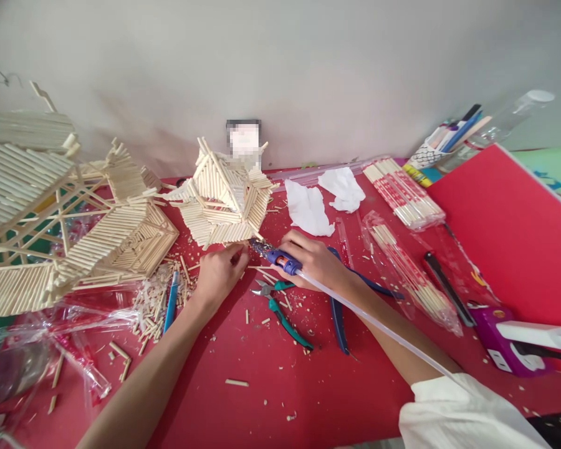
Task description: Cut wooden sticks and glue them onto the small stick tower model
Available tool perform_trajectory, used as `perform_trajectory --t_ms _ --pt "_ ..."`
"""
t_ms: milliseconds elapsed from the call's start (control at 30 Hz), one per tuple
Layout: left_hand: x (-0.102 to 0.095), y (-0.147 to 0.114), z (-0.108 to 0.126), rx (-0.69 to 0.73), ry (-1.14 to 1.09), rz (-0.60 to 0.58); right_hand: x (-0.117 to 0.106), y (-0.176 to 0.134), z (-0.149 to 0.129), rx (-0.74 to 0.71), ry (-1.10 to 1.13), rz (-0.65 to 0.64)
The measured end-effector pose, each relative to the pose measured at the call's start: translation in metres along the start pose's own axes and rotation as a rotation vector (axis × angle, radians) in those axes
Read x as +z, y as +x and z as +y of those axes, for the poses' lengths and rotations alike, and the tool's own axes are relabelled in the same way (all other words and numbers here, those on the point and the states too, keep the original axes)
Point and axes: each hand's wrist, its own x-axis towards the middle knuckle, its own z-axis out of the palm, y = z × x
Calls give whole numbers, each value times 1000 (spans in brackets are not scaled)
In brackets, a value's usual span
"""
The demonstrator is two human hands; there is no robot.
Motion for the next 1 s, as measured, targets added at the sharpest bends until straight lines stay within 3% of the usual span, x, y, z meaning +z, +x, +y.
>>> perform_trajectory --t_ms 200,567,800,1000 --pt "-2 0 2 -8 1 -13 2 -2 3 -88 -144 -8" --pt "-5 -1 4 -37 83 -33 7 2 2 -99 -308 5" --pt "-5 -1 2 -42 134 -46 12 3 2 5 -281 23" --pt "-5 -1 2 -40 137 -49 13 5 1 3 -277 49"
